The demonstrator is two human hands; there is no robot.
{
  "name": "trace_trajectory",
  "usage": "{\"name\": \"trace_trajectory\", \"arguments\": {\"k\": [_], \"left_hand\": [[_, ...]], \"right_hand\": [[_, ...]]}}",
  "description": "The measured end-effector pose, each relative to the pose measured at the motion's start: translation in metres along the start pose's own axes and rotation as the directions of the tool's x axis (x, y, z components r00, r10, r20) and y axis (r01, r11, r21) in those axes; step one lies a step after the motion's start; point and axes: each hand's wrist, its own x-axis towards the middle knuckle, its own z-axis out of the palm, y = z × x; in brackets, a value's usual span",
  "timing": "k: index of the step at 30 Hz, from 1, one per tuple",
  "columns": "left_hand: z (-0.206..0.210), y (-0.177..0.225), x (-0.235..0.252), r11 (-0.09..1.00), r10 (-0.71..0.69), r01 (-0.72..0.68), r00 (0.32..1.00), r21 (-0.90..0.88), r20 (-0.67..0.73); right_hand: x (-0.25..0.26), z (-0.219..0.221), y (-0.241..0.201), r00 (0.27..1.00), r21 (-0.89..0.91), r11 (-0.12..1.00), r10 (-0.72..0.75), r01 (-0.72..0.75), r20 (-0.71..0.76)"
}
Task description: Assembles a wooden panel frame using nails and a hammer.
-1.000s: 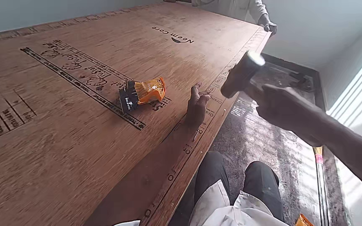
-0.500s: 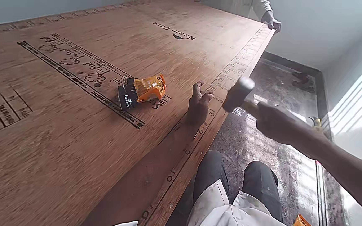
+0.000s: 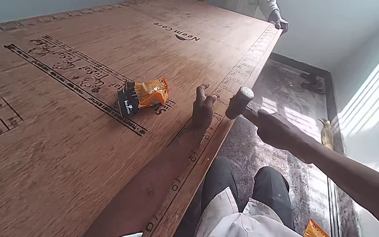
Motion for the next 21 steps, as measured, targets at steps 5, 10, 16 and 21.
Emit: {"name": "trace_trajectory", "arguments": {"k": [5,10,16,21], "left_hand": [[-0.003,0.000,0.003,0.999,-0.005,0.005,1.000,-0.034,-0.016],[-0.001,-0.001,0.003,0.999,-0.011,0.011,1.000,-0.033,-0.023],[0.000,-0.001,0.003,0.999,-0.016,0.014,0.999,-0.048,-0.029],[-0.002,0.000,0.005,0.999,-0.016,0.014,0.999,-0.049,-0.030]], "right_hand": [[-0.018,-0.024,0.000,0.979,0.214,0.971,-0.066,0.107,-0.194],[-0.032,-0.058,0.007,0.664,0.428,0.788,0.033,0.442,-0.747],[0.002,0.010,0.006,0.994,0.007,0.999,0.033,-0.034,0.106],[-0.030,-0.037,0.014,0.939,0.262,0.956,-0.037,0.133,-0.343]]}}
